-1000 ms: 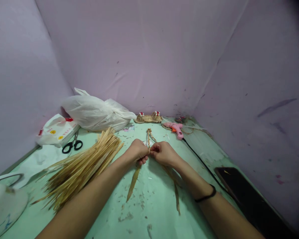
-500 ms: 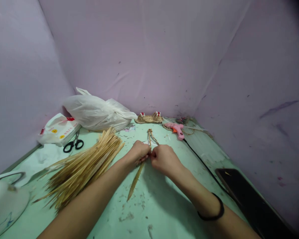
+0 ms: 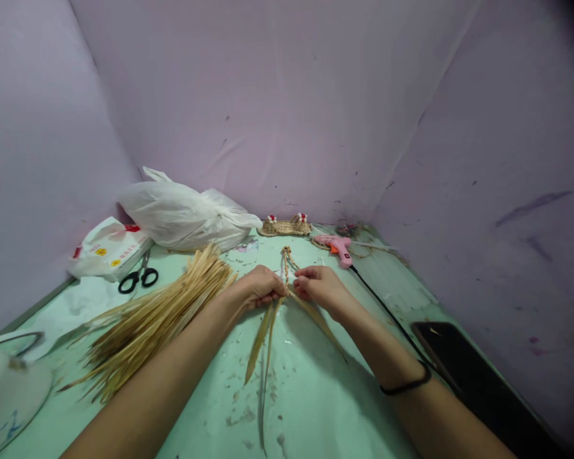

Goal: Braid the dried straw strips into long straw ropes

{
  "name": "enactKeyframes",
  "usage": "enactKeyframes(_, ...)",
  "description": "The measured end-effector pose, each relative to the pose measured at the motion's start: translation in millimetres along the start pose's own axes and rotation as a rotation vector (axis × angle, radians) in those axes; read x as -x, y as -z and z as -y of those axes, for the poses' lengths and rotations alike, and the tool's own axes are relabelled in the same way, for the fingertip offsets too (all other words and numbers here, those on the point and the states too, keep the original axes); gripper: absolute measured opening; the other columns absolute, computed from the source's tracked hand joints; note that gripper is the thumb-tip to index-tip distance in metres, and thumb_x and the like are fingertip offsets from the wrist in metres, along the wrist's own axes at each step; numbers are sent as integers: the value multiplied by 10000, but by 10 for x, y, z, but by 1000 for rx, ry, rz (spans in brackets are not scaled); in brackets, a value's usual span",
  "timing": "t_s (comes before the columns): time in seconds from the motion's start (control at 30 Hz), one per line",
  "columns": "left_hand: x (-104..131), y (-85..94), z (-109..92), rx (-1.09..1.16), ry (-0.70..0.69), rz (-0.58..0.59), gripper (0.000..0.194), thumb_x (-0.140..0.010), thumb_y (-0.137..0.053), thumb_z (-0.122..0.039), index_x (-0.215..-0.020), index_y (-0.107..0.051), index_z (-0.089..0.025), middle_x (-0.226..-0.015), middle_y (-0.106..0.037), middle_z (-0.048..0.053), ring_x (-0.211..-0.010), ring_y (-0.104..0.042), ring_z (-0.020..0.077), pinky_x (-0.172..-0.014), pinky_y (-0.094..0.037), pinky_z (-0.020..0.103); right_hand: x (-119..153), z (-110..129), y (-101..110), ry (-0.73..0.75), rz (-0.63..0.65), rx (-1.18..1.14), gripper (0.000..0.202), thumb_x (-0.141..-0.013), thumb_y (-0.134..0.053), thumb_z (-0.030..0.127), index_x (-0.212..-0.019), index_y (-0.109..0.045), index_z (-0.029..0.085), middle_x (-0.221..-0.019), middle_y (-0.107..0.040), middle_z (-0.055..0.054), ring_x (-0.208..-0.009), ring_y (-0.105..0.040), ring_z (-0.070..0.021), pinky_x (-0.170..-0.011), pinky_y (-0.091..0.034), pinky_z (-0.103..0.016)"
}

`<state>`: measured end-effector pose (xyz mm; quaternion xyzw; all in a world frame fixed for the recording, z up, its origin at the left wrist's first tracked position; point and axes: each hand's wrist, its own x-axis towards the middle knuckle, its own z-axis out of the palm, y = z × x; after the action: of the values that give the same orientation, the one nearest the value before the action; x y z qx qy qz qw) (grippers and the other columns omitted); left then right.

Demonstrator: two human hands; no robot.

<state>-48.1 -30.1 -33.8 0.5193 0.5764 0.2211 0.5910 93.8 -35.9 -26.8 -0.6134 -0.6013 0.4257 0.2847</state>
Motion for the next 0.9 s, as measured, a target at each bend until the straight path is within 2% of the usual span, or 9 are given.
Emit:
enactKeyframes(0.1,-16,3,7,-8,-4,8,59,-494,-522,-163,-535,-534,-123,-356,-386,-57,-271,-262,40,-287,-135,186,20,-8,-117,-170,204,-255,119,-692,-443,86,-598,-503,128,-444,-457,15,-386,-398,-63,-374,-276,-165)
enactKeyframes(0.2,-24,3,12,-32,-30,20,65,-489,-525,-161,-534,-543,-117,-345,-369,-60,-272,-254,40,-288,-139,189,-3,-49,-146,-197,230,-343,172,-699,-446,87,-532,-463,122,-395,-358,42,-328,-258,-32,-312,-149,-153)
enactKeyframes(0.33,-55,27,54,-30,-49,30,59,-499,-535,-172,-520,-541,-117,-338,-357,-62,-275,-251,37,-293,-143,187,-114,-142,-46,-331,397,-665,274,-812,-354,220,-614,-498,99,-506,-458,-24,-381,-343,-45,-300,-165,-132)
enactKeyframes(0.43,-79,62,90,9,-56,59,101,-505,-558,-191,-571,-570,-114,-362,-376,-63,-281,-253,31,-298,-130,181,-167,-188,5,-402,483,-792,245,-816,-346,186,-656,-510,99,-540,-469,-38,-399,-365,-52,-292,-200,-126)
enactKeyframes(0.53,-83,93,98,44,-71,96,99,-512,-561,-193,-569,-571,-113,-376,-391,-57,-286,-244,26,-302,-116,179,-166,-193,-6,-398,510,-809,150,-761,-406,78,-656,-511,103,-535,-447,-13,-380,-326,-33,-282,-191,-109)
enactKeyframes(0.63,-72,116,87,81,-51,156,111,-520,-568,-199,-586,-579,-110,-383,-396,-54,-296,-239,23,-306,-109,173,-137,-174,-26,-381,487,-815,147,-731,-416,21,-644,-513,89,-532,-440,3,-370,-318,-9,-286,-181,-88)
enactKeyframes(0.77,-67,134,87,110,-52,220,109,-533,-557,-204,-586,-571,-109,-392,-387,-55,-297,-234,20,-309,-96,172,-104,-157,-27,-337,461,-812,136,-726,-430,40,-630,-513,88,-549,-473,2,-372,-332,0,-299,-184,-89)
enactKeyframes(0.9,-56,125,84,31,-78,181,84,-536,-525,-198,-543,-552,-118,-378,-371,-55,-294,-223,27,-315,-99,181,-97,-168,-47,-273,446,-736,83,-687,-484,85,-613,-516,103,-533,-488,10,-373,-320,-8,-310,-166,-114)
